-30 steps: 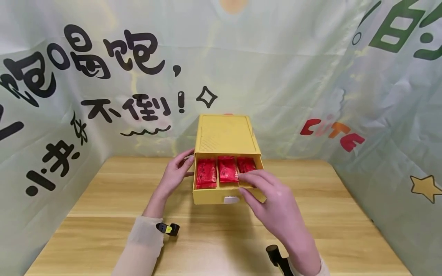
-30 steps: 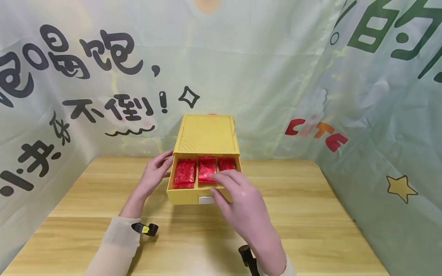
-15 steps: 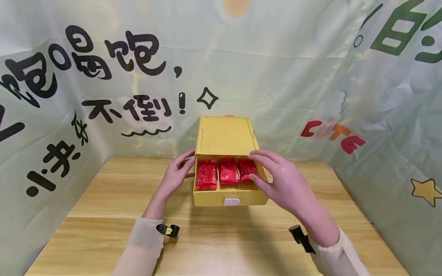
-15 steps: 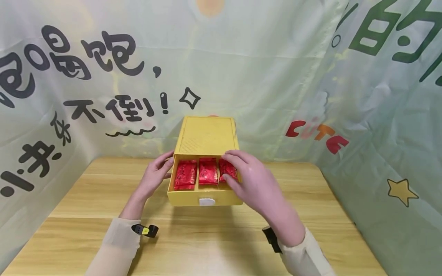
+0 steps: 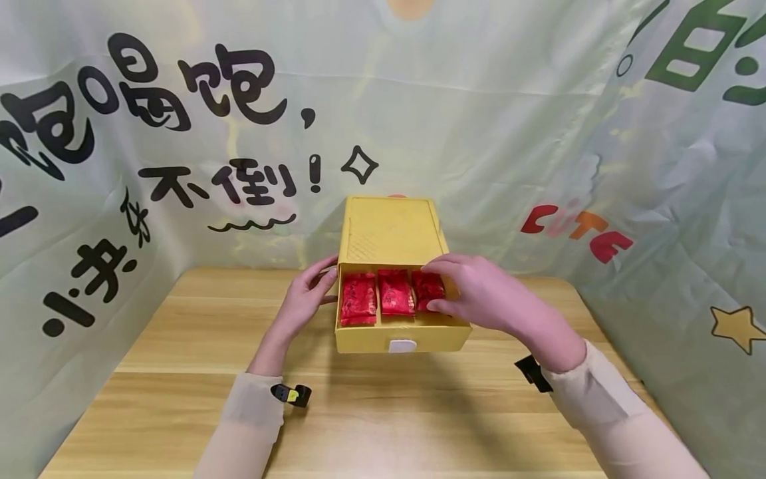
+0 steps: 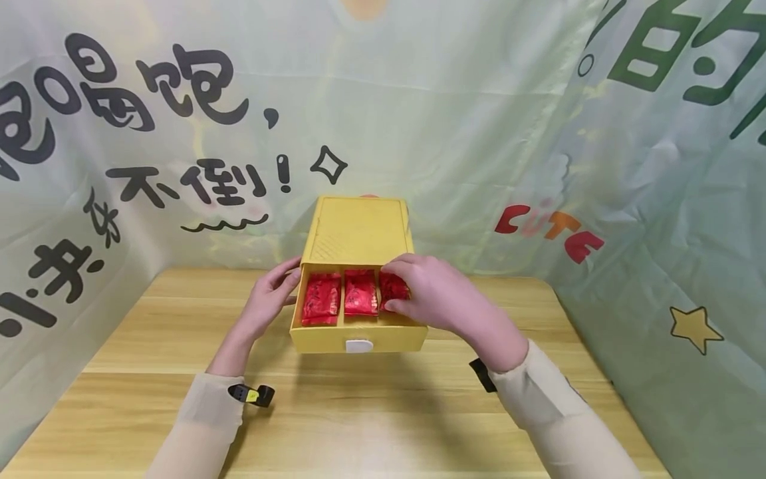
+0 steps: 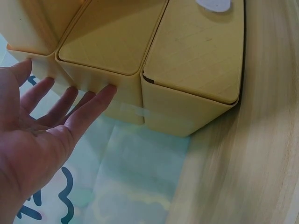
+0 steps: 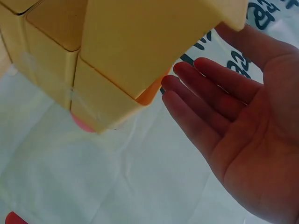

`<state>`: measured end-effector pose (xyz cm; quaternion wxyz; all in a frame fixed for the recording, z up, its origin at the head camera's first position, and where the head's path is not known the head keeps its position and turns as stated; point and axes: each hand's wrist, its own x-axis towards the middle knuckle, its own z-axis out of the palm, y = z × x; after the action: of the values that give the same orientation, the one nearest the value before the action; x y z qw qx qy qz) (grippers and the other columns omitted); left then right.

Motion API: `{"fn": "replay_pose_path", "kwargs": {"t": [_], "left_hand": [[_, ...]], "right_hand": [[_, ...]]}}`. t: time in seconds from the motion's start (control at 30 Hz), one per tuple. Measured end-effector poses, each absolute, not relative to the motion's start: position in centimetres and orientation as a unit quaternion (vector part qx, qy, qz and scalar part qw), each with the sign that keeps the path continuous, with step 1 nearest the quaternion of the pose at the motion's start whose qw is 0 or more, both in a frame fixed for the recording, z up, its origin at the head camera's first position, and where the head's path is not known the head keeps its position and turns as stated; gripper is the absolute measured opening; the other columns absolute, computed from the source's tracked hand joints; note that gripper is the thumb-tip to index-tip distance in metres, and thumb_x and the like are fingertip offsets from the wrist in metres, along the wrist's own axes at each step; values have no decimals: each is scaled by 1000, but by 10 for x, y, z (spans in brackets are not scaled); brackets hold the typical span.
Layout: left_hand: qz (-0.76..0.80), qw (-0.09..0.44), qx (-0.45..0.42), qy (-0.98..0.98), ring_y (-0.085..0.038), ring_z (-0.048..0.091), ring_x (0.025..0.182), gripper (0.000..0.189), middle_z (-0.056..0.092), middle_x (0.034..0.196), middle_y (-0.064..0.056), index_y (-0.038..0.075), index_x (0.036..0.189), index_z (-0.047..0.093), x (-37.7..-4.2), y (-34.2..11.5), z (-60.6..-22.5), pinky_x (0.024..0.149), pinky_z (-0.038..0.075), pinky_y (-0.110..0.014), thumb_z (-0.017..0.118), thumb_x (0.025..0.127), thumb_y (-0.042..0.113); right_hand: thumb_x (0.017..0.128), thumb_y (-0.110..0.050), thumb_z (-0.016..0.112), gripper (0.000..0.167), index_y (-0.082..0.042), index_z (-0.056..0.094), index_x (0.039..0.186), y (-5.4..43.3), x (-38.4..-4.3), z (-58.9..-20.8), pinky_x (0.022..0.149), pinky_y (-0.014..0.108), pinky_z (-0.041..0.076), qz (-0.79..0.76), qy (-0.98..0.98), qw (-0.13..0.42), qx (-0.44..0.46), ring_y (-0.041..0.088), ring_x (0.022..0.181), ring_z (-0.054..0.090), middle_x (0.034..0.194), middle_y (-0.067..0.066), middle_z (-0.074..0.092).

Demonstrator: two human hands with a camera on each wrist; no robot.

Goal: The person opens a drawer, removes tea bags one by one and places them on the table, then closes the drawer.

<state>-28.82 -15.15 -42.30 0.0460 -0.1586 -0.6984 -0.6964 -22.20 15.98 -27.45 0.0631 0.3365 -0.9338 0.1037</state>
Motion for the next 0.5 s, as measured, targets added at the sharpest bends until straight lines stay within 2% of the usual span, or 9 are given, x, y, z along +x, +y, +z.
{"fn": "replay_pose_path", "kwargs": {"t": [0.13, 0.3, 0.5], "left_hand": [[-697, 47, -158, -698, -34, 58, 129, 49, 52, 152, -18, 6, 153, 51, -288, -151, -422, 90, 64, -53, 59, 109, 24], [-695, 47, -158, -700, -34, 58, 129, 48, 51, 153, -17, 6, 153, 52, -289, -151, -420, 89, 64, -51, 58, 109, 24], [-693, 45, -157, -702, -36, 57, 129, 46, 50, 154, -17, 5, 153, 51, -288, -150, -421, 86, 66, -43, 57, 109, 21]], "right_hand": [[87, -26, 87, 55, 1, 69, 131, 156, -227, -274, 98, 49, 60, 73, -935, 40, 344, 32, 113, 69, 126, 14, 71], [87, -28, 87, 58, 1, 67, 133, 149, -231, -275, 97, 48, 61, 37, -938, 0, 345, 32, 111, 69, 128, 14, 70], [83, -30, 90, 47, -3, 70, 116, 140, -235, -282, 81, 42, 63, -14, -933, 4, 359, 25, 90, 69, 106, 6, 71]]}}
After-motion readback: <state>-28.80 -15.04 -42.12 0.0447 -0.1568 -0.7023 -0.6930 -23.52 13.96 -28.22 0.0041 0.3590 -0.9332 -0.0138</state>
